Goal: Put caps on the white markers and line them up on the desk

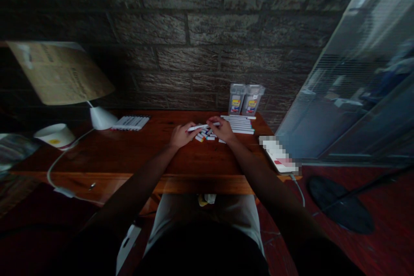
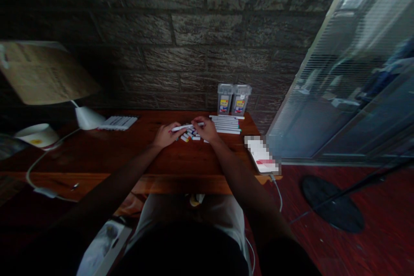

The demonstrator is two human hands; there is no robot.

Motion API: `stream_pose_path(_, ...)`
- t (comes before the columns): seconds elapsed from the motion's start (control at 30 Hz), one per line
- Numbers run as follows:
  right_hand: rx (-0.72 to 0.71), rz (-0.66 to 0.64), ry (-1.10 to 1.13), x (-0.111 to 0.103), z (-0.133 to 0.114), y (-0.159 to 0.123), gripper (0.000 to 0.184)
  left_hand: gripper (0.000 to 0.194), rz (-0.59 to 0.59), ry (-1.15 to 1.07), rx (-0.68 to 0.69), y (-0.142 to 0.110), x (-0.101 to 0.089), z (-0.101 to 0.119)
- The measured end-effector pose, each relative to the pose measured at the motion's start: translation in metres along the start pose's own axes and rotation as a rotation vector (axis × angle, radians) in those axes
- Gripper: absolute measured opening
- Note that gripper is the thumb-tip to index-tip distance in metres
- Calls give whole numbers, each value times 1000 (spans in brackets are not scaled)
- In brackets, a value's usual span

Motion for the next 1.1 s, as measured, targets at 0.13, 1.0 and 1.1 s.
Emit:
stream_pose_path(0.13, 50, 101, -26, -3, 11, 4, 27, 34, 16, -13, -8, 0, -1, 0)
stream_pose_path(1.0, 259, -8, 394, 1, 6, 4, 44, 32, 87, -27, 120, 4, -4, 0)
stream_pose_path(1.1, 222, 22, 312, 1, 4, 4, 48, 32, 100, -11, 81, 4, -5, 0)
Point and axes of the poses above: each hand's wrist, its own y-axis towards the middle knuckle, its own x-axis out of the palm, z = x × y, the point moved 3 cm from there along y, towards the middle knuckle, and after that the axes turned 3 degrees about -x, right-handed, at the moved point
